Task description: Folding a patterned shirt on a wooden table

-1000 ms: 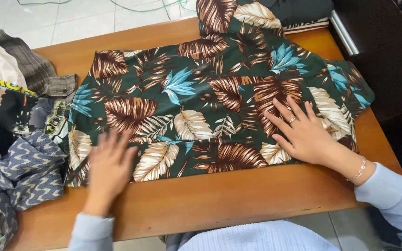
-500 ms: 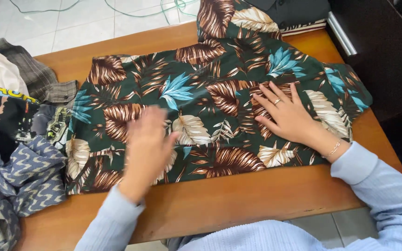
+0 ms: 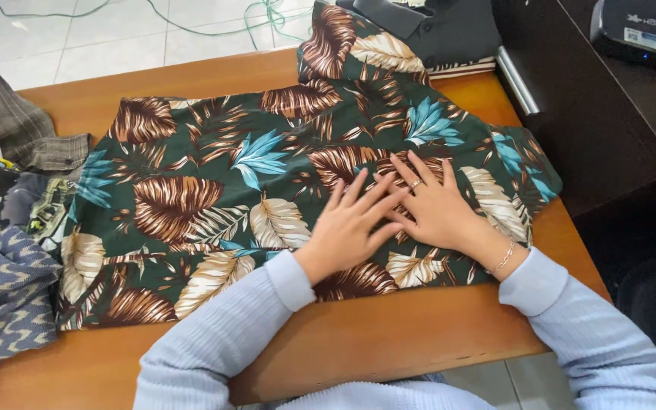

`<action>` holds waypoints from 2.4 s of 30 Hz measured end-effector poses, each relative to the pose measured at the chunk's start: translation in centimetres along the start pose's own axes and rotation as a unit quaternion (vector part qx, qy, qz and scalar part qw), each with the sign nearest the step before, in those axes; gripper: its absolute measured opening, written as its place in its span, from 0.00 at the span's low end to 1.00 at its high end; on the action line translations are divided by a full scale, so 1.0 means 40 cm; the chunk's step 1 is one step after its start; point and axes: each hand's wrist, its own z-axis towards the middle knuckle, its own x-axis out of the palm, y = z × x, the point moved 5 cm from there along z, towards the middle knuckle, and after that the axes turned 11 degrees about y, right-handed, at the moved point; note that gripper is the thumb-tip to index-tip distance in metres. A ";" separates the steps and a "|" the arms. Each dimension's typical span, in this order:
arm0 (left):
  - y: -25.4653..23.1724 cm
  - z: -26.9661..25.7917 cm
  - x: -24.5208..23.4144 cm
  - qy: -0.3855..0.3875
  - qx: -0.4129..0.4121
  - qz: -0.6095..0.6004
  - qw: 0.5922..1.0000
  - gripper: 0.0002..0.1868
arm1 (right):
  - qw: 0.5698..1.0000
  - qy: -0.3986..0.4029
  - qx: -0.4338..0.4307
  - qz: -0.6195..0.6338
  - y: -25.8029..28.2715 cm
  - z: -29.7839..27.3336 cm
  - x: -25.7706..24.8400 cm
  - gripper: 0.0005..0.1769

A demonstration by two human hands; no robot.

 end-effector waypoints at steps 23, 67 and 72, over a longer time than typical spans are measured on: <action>0.388 -0.576 -0.234 0.048 -0.242 0.156 0.956 0.37 | 0.995 -0.067 -0.047 -0.048 0.033 -0.114 -0.027 0.42; 0.741 -0.527 -0.280 0.056 -0.369 0.017 0.928 0.30 | 0.940 -0.284 0.184 0.042 -0.289 0.628 -0.143 0.34; 0.756 -0.460 -0.335 0.021 -0.388 0.003 0.921 0.22 | 0.929 -0.312 0.155 0.124 -0.318 0.638 -0.139 0.11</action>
